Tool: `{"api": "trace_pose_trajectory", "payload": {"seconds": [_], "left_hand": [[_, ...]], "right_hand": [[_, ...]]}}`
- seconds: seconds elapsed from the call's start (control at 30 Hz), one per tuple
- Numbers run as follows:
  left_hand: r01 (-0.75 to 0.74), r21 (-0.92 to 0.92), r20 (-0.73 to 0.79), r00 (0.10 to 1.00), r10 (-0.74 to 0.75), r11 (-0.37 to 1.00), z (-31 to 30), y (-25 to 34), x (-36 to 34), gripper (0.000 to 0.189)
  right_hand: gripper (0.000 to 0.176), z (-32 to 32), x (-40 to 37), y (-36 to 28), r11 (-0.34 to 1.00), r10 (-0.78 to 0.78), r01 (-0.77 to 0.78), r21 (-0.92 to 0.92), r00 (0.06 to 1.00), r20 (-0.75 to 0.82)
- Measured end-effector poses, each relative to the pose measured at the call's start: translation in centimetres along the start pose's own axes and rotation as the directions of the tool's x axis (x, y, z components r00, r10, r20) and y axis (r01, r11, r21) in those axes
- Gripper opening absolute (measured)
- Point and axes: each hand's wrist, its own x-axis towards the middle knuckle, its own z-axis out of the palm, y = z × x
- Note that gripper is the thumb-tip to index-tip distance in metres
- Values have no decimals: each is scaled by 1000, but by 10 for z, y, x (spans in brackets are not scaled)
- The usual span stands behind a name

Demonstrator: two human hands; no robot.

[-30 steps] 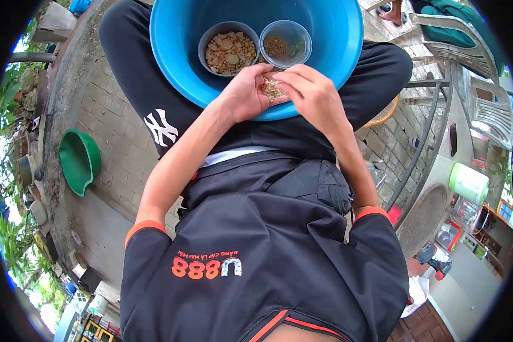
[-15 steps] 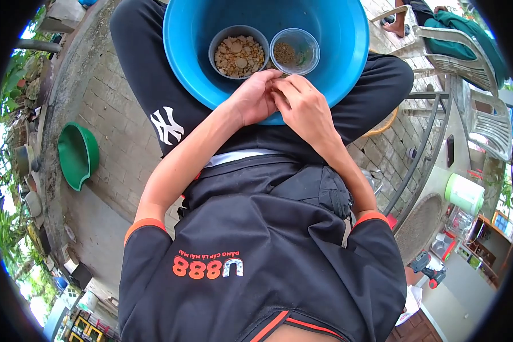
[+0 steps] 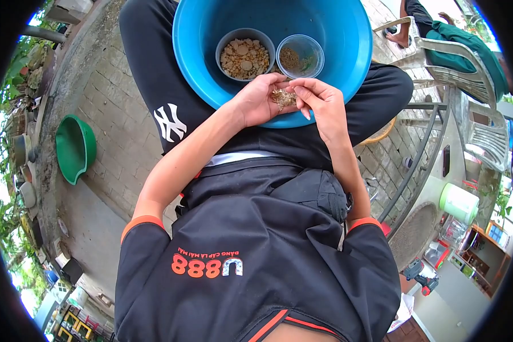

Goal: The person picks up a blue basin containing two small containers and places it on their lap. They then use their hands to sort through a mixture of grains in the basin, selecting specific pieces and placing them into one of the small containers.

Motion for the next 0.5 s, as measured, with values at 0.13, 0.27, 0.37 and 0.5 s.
{"api": "trace_pose_trajectory", "payload": {"seconds": [0.13, 0.27, 0.37, 0.5], "left_hand": [[-2, 11, -8, 1000, 3, 1000, 1, 1, 0, 30], [14, 2, -15, 1000, -14, 1000, 4, 2, 0, 32], [3, -19, -27, 1000, -3, 1000, 12, 3, -6, 30], [28, 9, 94, 995, -29, 1000, 6, 4, -4, 38]], "right_hand": [[15, -5, 0, -5, 971, 108, -118, 206, 992, 58], [16, -11, -1, -10, 944, 152, -180, 276, 981, 120], [15, -9, 2, -14, 987, -4, -3, 162, 999, 46], [16, -8, 20, -29, 963, -194, 175, -203, 978, -79]]}}
